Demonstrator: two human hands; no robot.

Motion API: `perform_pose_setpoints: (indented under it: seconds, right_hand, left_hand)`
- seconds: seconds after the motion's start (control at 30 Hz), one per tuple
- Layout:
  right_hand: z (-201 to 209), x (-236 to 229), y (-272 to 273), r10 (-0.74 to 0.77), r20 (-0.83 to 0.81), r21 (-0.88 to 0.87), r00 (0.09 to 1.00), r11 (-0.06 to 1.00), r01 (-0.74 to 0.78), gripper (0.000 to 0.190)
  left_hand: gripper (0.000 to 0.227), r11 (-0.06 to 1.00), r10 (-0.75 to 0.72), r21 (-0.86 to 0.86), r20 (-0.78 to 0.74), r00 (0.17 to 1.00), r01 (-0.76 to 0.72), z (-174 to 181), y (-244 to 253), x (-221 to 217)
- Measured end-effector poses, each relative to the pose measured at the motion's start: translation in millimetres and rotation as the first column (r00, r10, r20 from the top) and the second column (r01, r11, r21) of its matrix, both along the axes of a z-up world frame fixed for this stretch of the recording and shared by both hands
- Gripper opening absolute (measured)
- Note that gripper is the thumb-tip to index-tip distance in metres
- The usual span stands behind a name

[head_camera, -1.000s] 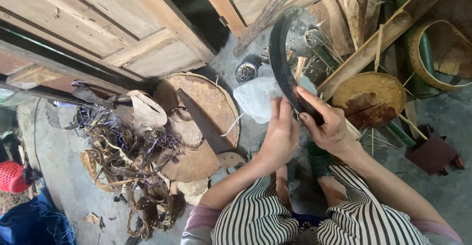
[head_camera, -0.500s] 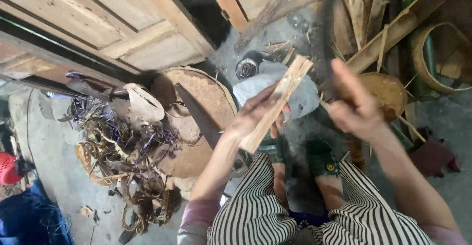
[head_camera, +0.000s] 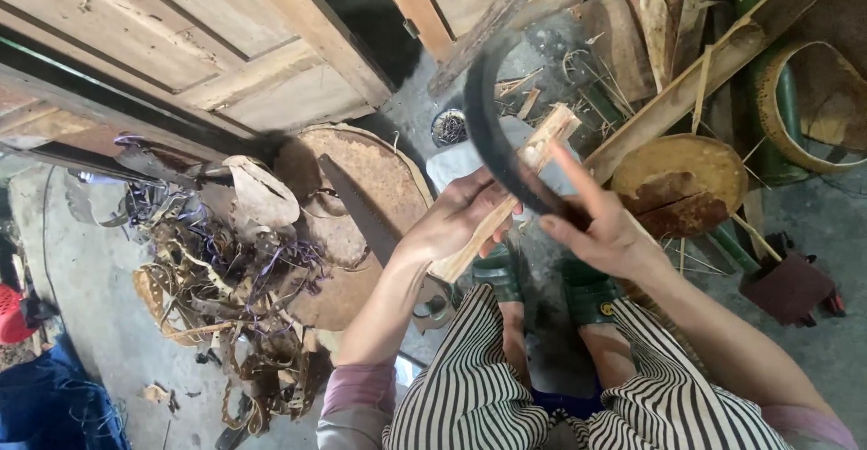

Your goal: Shaping a piece of wood by shaving it with a curved blade.

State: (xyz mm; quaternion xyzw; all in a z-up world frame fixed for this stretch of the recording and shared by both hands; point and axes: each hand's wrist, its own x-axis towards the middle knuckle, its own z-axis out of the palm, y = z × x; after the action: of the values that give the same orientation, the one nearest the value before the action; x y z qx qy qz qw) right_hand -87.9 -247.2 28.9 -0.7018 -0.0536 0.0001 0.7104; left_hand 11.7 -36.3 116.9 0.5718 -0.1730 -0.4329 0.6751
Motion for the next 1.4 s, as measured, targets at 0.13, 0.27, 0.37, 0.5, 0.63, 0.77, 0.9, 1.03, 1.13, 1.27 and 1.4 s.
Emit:
perform_pose_setpoints:
  seconds: [0.13,0.27,0.37,0.5,0.63,0.77,0.9,1.03,1.13,1.27,1.4]
  right_hand:
    - [-4.5,3.5,-8.0,-0.039,0.012,-0.030,0.999,0.999,0.039,0.086]
    - [25.9,11.9,-1.5,-0.052,0.038,-0.020,0.998,0.998,0.053,0.083]
    - [-24.7,8.1,-13.8,-0.087,0.091,-0.145,0.992,0.984,0.099,0.080]
    - [-7.1,-2.1,-0.6,-0.056,0.063,-0.177,0.996,0.982,0.066,0.087]
    - [15.8,20.2,-13.5,-0.147,0.099,-0.271,0.984,0.948,0.168,0.085]
    - [-8.3,-2.0,4.3,-0.046,0.060,-0.187,0.997,0.981,0.056,0.085]
    - [37.7,14.9,-5.7,-0.070,0.014,-0.148,0.997,0.986,0.071,0.085]
    - [38.2,12.0,1.6,-0.099,-0.004,-0.225,0.995,0.970,0.096,0.090]
    - [35.5,5.7,11.9,-0.103,-0.020,-0.280,0.994,0.955,0.093,0.095]
    - [31.8,3.8,17.0,-0.131,-0.034,-0.374,0.991,0.921,0.109,0.102]
    - [8.4,16.5,-8.3,-0.134,0.167,-0.330,0.977,0.926,0.183,0.095]
  left_hand:
    - [0.061,1.000,-0.019,0.014,-0.034,0.999,0.019,-8.0,6.4,-5.8]
    - [0.055,0.999,0.033,-0.030,-0.068,0.997,-0.035,-9.3,4.8,-4.9]
    - [0.053,0.999,0.044,-0.026,-0.066,0.997,-0.045,-10.2,4.7,-7.0]
    - [0.048,0.996,0.080,-0.032,-0.117,0.990,-0.084,-10.7,6.8,-9.7]
    - [0.056,0.998,0.057,0.045,-0.063,0.996,-0.054,-4.5,18.2,-15.3]
    - [0.046,0.998,0.057,0.020,-0.046,0.997,-0.056,-3.8,2.9,-4.5]
    - [0.055,0.994,0.107,0.044,-0.080,0.991,-0.103,-6.6,11.3,-13.1]
    - [0.046,0.993,0.120,0.036,-0.115,0.986,-0.117,-6.4,10.3,-6.2]
    - [0.057,0.996,0.080,0.047,-0.102,0.992,-0.076,-15.5,21.9,-10.5]
    - [0.058,0.998,0.053,0.020,-0.089,0.995,-0.051,-22.8,19.2,-7.3]
    - [0.064,0.998,0.045,0.057,-0.083,0.996,-0.041,-13.5,29.1,-12.1]
